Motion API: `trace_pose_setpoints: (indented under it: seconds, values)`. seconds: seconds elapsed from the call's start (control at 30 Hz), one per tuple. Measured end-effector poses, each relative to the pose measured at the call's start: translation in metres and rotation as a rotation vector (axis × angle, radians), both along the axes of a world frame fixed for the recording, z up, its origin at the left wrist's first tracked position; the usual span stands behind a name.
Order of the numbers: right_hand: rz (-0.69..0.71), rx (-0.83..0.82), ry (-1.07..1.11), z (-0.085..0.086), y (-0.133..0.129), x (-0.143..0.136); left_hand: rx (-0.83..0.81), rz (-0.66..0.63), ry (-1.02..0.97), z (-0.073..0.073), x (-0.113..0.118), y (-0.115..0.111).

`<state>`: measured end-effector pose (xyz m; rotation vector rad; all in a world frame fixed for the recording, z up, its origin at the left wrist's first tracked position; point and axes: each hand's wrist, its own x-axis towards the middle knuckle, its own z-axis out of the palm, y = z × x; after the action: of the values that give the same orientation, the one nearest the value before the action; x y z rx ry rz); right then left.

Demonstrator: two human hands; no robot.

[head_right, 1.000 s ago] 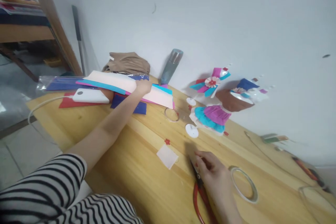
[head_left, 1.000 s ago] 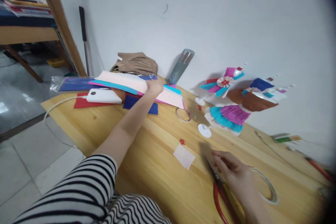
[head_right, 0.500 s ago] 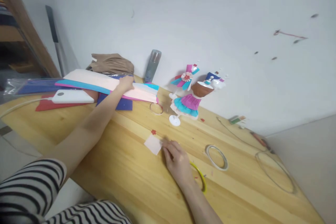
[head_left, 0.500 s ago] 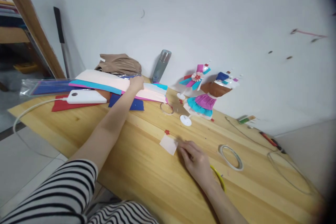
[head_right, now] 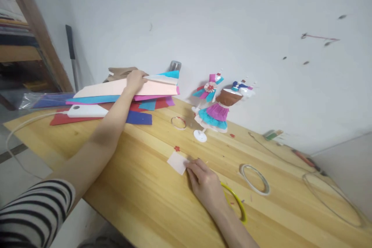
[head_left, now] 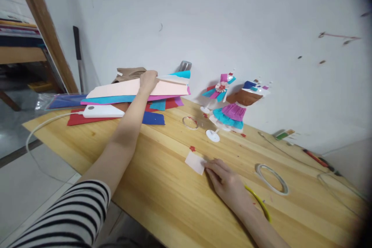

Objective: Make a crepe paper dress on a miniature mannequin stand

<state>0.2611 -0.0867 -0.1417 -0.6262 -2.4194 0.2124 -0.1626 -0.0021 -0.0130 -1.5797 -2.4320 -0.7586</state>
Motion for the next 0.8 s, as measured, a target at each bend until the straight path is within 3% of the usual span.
trace_pose_setpoints:
  seconds: [0.13,0.6,0.8]
  values:
    - [0.006,0.0,0.006,0.0,0.001,0.0,0.093,0.079,0.024,0.003,-0.004,-0.004]
    - [-0.003,-0.032,-0.009,0.0,0.002,0.0,0.057,0.07,0.026,-0.001,0.001,0.004]
    - [-0.007,-0.011,-0.019,-0.001,0.002,0.0,0.05,0.062,0.041,-0.01,0.007,0.007]
